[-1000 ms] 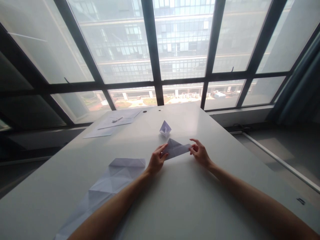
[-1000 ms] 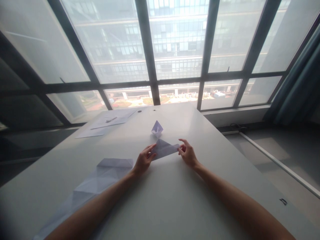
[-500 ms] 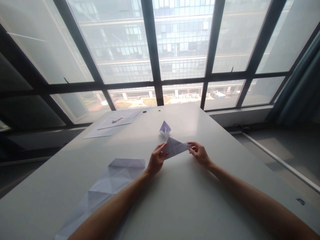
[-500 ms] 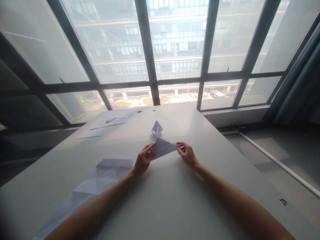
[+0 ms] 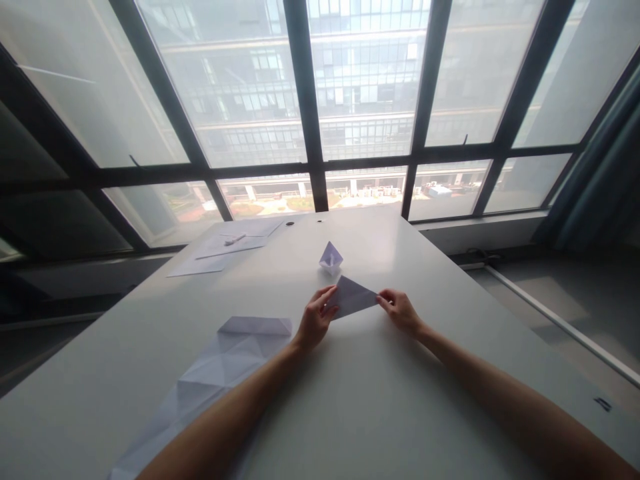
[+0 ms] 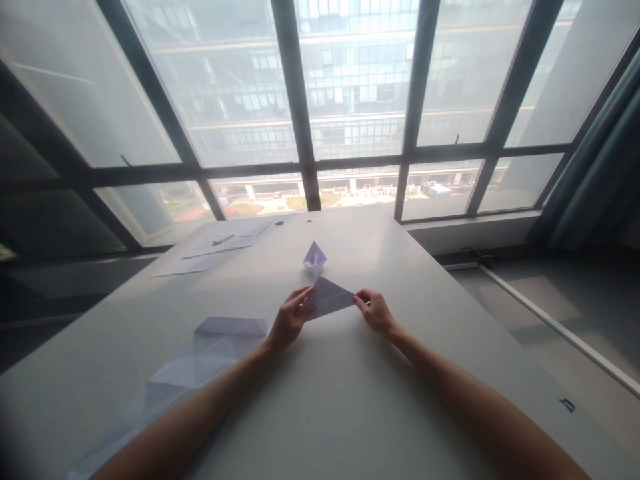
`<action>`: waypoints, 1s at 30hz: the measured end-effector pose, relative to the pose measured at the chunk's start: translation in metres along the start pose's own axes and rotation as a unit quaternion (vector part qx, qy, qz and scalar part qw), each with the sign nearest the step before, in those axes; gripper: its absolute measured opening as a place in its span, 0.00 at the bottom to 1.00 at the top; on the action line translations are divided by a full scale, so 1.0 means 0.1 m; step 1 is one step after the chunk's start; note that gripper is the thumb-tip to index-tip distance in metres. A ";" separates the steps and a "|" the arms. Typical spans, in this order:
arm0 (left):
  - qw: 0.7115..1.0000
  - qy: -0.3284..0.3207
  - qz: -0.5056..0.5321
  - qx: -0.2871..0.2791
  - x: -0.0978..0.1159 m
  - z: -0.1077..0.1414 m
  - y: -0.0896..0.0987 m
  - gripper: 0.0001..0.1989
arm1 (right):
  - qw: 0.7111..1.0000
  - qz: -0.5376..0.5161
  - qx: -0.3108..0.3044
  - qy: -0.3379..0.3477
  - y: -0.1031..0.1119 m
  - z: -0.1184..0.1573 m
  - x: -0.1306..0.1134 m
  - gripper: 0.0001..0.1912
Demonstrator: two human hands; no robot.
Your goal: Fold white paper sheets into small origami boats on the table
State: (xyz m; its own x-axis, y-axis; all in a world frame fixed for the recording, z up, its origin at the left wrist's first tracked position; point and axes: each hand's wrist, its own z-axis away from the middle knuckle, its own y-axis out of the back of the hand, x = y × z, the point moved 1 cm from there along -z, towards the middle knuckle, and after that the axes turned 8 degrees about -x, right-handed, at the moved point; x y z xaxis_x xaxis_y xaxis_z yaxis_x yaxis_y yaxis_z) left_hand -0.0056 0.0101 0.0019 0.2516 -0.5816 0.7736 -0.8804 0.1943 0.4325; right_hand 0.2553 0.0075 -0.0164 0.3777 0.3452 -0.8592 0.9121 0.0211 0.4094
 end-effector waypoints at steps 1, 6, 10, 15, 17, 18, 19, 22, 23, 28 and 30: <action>1.000 0.003 -0.017 0.002 0.00 0.00 0.00 0.23 | 1.000 -0.010 -0.002 -0.003 0.00 0.00 0.00 0.13; 0.996 0.028 -0.081 0.000 -0.05 0.02 -0.03 0.18 | 0.998 -0.055 0.001 0.002 0.01 0.01 -0.03 0.15; 0.992 0.015 -0.115 -0.042 -0.08 0.02 -0.06 0.12 | 0.998 -0.068 0.003 -0.009 0.02 0.01 -0.04 0.16; 0.985 0.038 -0.167 0.010 -0.11 0.01 -0.04 0.13 | 0.997 -0.069 0.022 -0.005 0.04 0.00 -0.06 0.14; 0.984 0.067 -0.164 0.030 -0.14 0.00 -0.04 0.12 | 0.997 -0.075 0.033 0.001 0.04 0.00 -0.06 0.14; 0.984 0.079 -0.155 0.031 -0.15 -0.01 -0.04 0.13 | 0.996 -0.080 0.037 0.003 0.04 0.00 -0.06 0.15; 0.986 0.089 -0.141 0.026 -0.16 -0.01 -0.04 0.13 | 0.996 -0.085 0.040 0.004 0.04 0.00 -0.06 0.15; 0.991 0.108 -0.082 0.008 -0.17 -0.03 -0.03 0.15 | 0.994 -0.093 0.048 0.007 0.05 0.00 -0.06 0.16; 0.992 0.111 -0.062 0.008 -0.17 -0.03 -0.02 0.16 | 0.994 -0.093 0.051 0.008 0.05 0.00 -0.06 0.16; 0.992 0.120 0.022 0.032 -0.16 -0.04 0.04 0.17 | 0.994 -0.095 0.059 0.011 0.04 -0.01 -0.07 0.16; 0.990 0.126 0.049 0.037 -0.16 -0.03 0.05 0.18 | 0.994 -0.093 0.064 0.011 0.04 -0.01 -0.07 0.16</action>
State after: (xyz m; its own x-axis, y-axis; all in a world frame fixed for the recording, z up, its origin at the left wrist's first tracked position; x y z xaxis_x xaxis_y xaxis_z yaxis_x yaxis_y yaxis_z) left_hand -0.0130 0.0229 -0.0064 0.2469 -0.3460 0.9052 -0.9303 0.1768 0.3213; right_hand 0.2564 0.0058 -0.0085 0.1978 0.3667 -0.9091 0.9793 -0.0327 0.1999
